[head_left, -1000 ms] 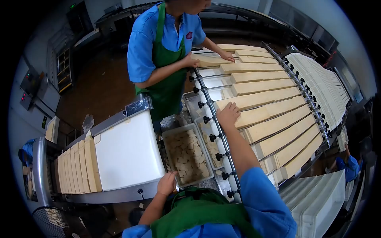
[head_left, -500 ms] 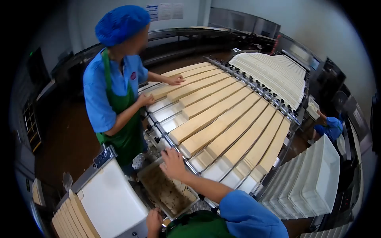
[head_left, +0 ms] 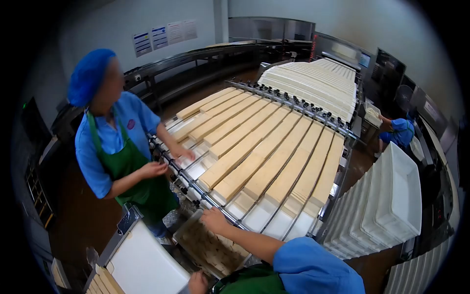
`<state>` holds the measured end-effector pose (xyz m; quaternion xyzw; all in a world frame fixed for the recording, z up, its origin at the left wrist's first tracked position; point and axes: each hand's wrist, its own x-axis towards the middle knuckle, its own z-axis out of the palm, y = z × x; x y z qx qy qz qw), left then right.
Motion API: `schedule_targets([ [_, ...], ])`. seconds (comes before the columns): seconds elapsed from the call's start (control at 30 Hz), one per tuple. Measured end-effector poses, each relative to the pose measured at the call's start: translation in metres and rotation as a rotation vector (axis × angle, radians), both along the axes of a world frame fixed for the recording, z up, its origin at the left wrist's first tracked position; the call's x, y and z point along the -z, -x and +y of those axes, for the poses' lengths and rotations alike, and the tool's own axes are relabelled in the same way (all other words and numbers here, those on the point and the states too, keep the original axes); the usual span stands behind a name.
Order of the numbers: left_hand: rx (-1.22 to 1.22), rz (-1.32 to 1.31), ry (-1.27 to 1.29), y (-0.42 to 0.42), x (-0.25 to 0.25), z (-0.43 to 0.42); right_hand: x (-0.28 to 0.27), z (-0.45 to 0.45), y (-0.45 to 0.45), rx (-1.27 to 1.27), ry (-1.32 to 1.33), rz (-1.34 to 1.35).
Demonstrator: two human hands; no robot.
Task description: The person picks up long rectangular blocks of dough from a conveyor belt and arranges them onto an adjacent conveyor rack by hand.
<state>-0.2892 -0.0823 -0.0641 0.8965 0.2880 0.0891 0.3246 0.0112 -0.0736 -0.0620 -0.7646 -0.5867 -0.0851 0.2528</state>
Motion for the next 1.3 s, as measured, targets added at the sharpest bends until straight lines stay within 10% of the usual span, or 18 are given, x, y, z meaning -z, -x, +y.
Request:
schedule_targets([
  [0.07,0.005,0.113,0.198,-0.003,-0.012,-0.006,0.005,0.002,-0.001,-0.003,0.015,-0.024],
  [0.17,0.004,-0.068,-0.153,-0.004,-0.017,-0.009,0.008,0.003,0.000,0.008,-0.035,0.029],
  [0.23,0.064,0.339,0.322,-0.024,-0.090,-0.014,0.008,0.004,0.000,0.002,-0.034,0.058],
  [0.47,-0.020,-0.146,-0.240,0.011,0.036,0.003,-0.003,0.002,0.000,-0.016,0.115,-0.030],
  [0.83,-0.044,-0.082,-0.239,0.017,0.053,0.006,-0.032,-0.001,0.010,0.026,0.334,0.003],
  [1.1,-0.013,-0.020,-0.180,0.013,0.066,0.005,0.010,0.002,-0.012,-0.102,-0.098,-0.004],
  [1.3,-0.223,-0.401,-0.040,0.015,0.033,-0.010,0.020,0.004,-0.036,-0.081,0.058,-0.150],
])
